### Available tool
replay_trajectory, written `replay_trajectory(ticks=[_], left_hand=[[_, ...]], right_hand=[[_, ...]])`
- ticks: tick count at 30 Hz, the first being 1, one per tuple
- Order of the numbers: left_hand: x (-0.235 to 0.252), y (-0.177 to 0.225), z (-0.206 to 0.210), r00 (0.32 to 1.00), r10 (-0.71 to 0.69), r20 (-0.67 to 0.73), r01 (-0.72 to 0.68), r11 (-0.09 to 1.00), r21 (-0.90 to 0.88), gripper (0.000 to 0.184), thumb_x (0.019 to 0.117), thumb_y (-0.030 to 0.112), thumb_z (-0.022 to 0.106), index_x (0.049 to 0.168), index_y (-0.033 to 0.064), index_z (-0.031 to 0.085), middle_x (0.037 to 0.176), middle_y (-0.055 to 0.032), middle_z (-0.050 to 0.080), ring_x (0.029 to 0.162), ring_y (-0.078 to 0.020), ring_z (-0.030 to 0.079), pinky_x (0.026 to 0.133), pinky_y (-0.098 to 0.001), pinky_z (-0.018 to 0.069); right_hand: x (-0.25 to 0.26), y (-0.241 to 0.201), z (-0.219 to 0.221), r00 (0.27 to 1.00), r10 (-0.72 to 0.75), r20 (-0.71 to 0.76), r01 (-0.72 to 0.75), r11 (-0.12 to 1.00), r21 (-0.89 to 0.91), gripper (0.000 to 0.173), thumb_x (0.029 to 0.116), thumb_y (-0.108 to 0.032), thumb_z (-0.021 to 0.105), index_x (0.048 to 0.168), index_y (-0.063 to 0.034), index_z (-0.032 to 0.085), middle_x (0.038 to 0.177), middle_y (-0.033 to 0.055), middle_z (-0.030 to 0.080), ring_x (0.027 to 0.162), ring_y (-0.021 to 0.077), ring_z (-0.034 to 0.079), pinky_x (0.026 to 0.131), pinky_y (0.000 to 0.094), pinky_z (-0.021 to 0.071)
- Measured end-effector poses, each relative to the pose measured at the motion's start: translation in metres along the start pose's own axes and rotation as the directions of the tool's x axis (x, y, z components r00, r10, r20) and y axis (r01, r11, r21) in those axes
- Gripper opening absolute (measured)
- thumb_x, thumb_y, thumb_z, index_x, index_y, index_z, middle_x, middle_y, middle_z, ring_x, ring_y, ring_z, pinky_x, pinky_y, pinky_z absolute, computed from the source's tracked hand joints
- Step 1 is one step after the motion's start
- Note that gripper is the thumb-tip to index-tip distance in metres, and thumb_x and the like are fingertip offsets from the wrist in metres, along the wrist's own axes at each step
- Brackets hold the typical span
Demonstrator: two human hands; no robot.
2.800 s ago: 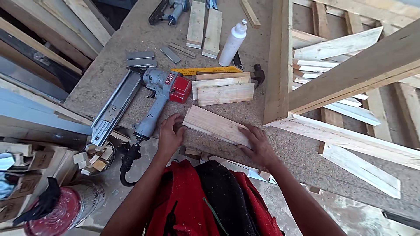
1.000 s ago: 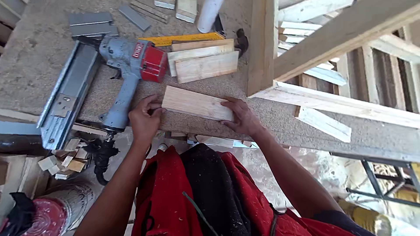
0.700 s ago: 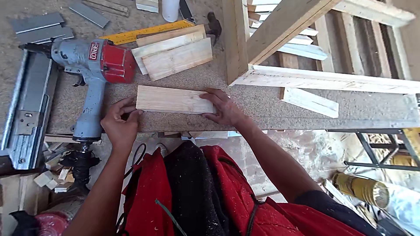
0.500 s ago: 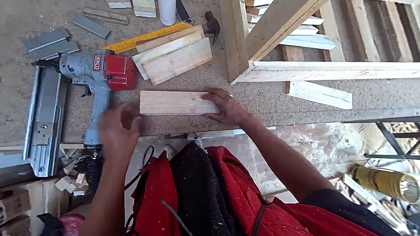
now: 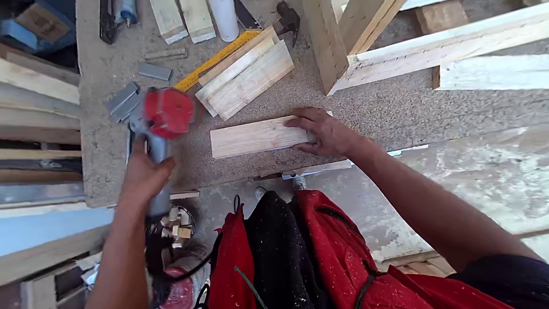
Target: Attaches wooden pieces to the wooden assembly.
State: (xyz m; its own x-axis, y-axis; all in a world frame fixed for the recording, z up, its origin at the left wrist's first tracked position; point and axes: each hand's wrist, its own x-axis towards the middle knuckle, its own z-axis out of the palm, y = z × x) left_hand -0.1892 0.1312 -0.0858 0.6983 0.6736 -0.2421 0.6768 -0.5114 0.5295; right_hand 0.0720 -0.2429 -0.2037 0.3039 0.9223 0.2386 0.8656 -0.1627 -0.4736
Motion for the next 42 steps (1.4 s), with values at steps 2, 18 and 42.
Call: replay_trajectory(ticks=[2,18,42], left_hand=[[-0.036,0.011,-0.04,0.997,0.058,0.055,-0.056,0.998,-0.032,0.055,0.0943,0.034,0.072,0.14,0.0155,0.049,0.082,-0.0131,0.067,0.057,-0.0278,0.066,0.053,-0.0508,0.0596],[-0.079,0.048,-0.068,0.837,0.03,0.547,0.176,0.931,-0.319,0.024,0.0883,0.019,0.068,0.111,0.0127,0.066,0.061,-0.0064,0.057,0.046,-0.0201,0.059,0.048,-0.037,0.0573],[-0.082,0.136,-0.018,0.77,-0.01,0.638,0.193,0.957,-0.218,0.039,0.0873,0.018,0.069,0.124,0.0097,0.062,0.062,-0.0056,0.059,0.046,-0.0188,0.06,0.046,-0.0356,0.0571]], right_hand=[[-0.001,-0.001,-0.002,1.0,0.007,0.009,-0.007,1.0,0.005,0.061,0.0883,-0.051,0.072,0.14,-0.0192,0.06,0.144,0.0152,0.055,0.133,0.036,0.053,0.11,0.0544,0.044],[-0.004,0.005,0.003,1.0,0.006,-0.006,-0.006,1.0,-0.006,0.058,0.0872,-0.05,0.072,0.137,-0.0224,0.061,0.145,0.0155,0.054,0.133,0.038,0.053,0.11,0.0563,0.0439],[-0.006,0.003,0.0,0.988,0.131,-0.078,-0.119,0.983,0.14,0.107,0.0749,-0.043,0.086,0.16,-0.0139,0.028,0.143,0.0142,0.059,0.136,0.0322,0.054,0.12,0.0449,0.0364]])
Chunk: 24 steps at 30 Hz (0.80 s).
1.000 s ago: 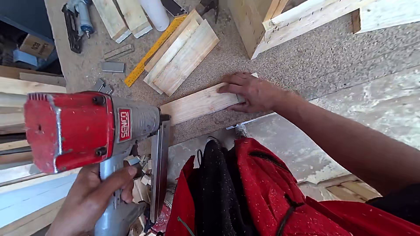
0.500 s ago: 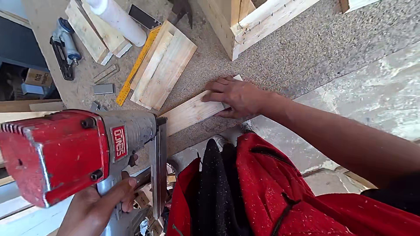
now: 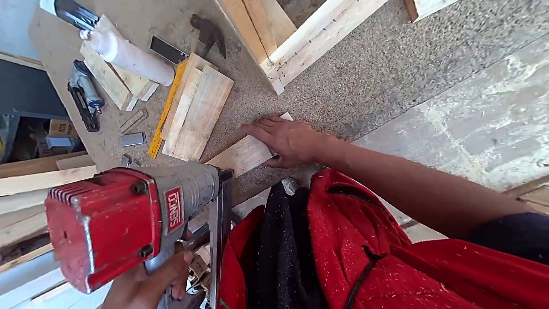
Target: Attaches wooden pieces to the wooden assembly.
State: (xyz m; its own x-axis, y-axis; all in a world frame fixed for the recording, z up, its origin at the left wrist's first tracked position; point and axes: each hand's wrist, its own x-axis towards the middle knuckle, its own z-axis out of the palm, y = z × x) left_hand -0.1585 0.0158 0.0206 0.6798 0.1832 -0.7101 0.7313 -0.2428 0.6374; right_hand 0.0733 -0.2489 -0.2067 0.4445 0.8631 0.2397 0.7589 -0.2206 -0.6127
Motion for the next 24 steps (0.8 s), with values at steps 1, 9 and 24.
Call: replay_trajectory(ticks=[1,9,24], left_hand=[[-0.002,0.006,0.003,1.0,-0.004,-0.014,0.004,1.0,0.026,0.038,0.0863,0.018,0.07,0.123,0.0097,0.062,0.062,-0.006,0.059,0.046,-0.0196,0.06,0.046,-0.0361,0.0573],[0.041,0.056,0.037,0.996,0.08,0.024,-0.082,0.993,0.083,0.04,0.09,0.023,0.067,0.128,0.0113,0.063,0.065,-0.0081,0.059,0.049,-0.0191,0.06,0.051,-0.0352,0.0583],[0.021,0.006,0.018,0.973,0.213,-0.084,-0.185,0.947,0.261,0.022,0.0872,0.023,0.074,0.102,0.0075,0.069,0.069,-0.0025,0.067,0.058,-0.0143,0.066,0.058,-0.0323,0.0591]], right_hand=[[0.0,-0.002,0.0,1.0,0.017,0.004,-0.017,1.0,0.012,0.111,0.074,-0.043,0.087,0.162,-0.0147,0.025,0.145,0.0133,0.057,0.138,0.0314,0.052,0.122,0.0443,0.0343],[-0.002,0.0,-0.001,0.998,0.036,-0.051,-0.035,0.999,0.018,0.126,0.0703,-0.046,0.09,0.165,-0.013,0.013,0.146,0.0135,0.056,0.138,0.0308,0.051,0.127,0.0456,0.0208],[-0.001,-0.004,-0.002,0.991,0.044,-0.124,-0.046,0.999,-0.012,0.129,0.0618,-0.043,0.096,0.164,-0.0161,0.021,0.137,0.013,0.063,0.134,0.0329,0.054,0.124,0.0531,0.0286]])
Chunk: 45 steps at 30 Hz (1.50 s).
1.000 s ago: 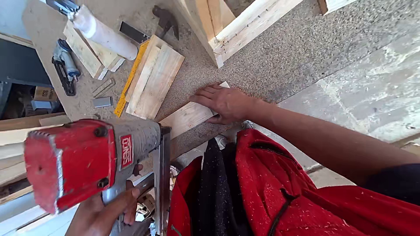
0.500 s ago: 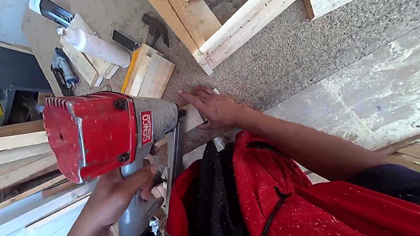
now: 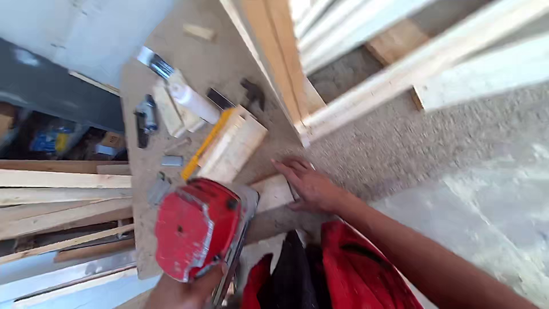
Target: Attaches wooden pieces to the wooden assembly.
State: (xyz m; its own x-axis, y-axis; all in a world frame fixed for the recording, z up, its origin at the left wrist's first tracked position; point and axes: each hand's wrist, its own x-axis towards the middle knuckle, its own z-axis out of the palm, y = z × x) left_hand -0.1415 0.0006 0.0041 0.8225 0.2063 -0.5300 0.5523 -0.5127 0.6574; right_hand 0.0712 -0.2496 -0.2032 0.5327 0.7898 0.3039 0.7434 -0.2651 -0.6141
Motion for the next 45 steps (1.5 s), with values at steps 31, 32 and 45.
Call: replay_trajectory(ticks=[31,32,45], left_hand=[[0.073,-0.122,0.043,0.663,0.748,-0.028,-0.552,0.514,0.657,0.068,0.078,0.036,0.087,0.137,0.0113,0.065,0.122,-0.0175,0.071,0.107,-0.0383,0.069,0.089,-0.0591,0.055],[0.073,-0.122,0.045,0.634,0.771,-0.062,-0.541,0.499,0.677,0.071,0.0766,0.038,0.087,0.139,0.013,0.064,0.123,-0.0157,0.071,0.106,-0.036,0.069,0.087,-0.0574,0.0552],[0.115,0.037,-0.066,0.509,0.396,-0.764,-0.001,0.888,0.46,0.078,0.0938,0.028,0.071,0.145,-0.0212,0.039,0.144,-0.0443,0.044,0.137,-0.0525,0.046,0.118,-0.0512,0.0352]], right_hand=[[-0.071,-0.084,-0.015,0.997,0.08,0.019,-0.077,0.992,-0.102,0.09,0.0633,-0.039,0.095,0.138,-0.0103,0.054,0.14,0.0132,0.062,0.133,0.0334,0.056,0.118,0.0527,0.0395],[-0.069,-0.078,-0.015,0.997,0.075,0.014,-0.074,0.993,-0.093,0.092,0.0634,-0.039,0.094,0.14,-0.01,0.053,0.141,0.0132,0.061,0.135,0.0334,0.055,0.119,0.0534,0.0379],[-0.112,0.052,-0.156,0.893,0.326,-0.311,-0.421,0.851,-0.315,0.044,0.0897,-0.041,0.07,0.119,-0.008,0.071,0.131,0.015,0.067,0.128,0.0382,0.058,0.105,0.0639,0.0432]])
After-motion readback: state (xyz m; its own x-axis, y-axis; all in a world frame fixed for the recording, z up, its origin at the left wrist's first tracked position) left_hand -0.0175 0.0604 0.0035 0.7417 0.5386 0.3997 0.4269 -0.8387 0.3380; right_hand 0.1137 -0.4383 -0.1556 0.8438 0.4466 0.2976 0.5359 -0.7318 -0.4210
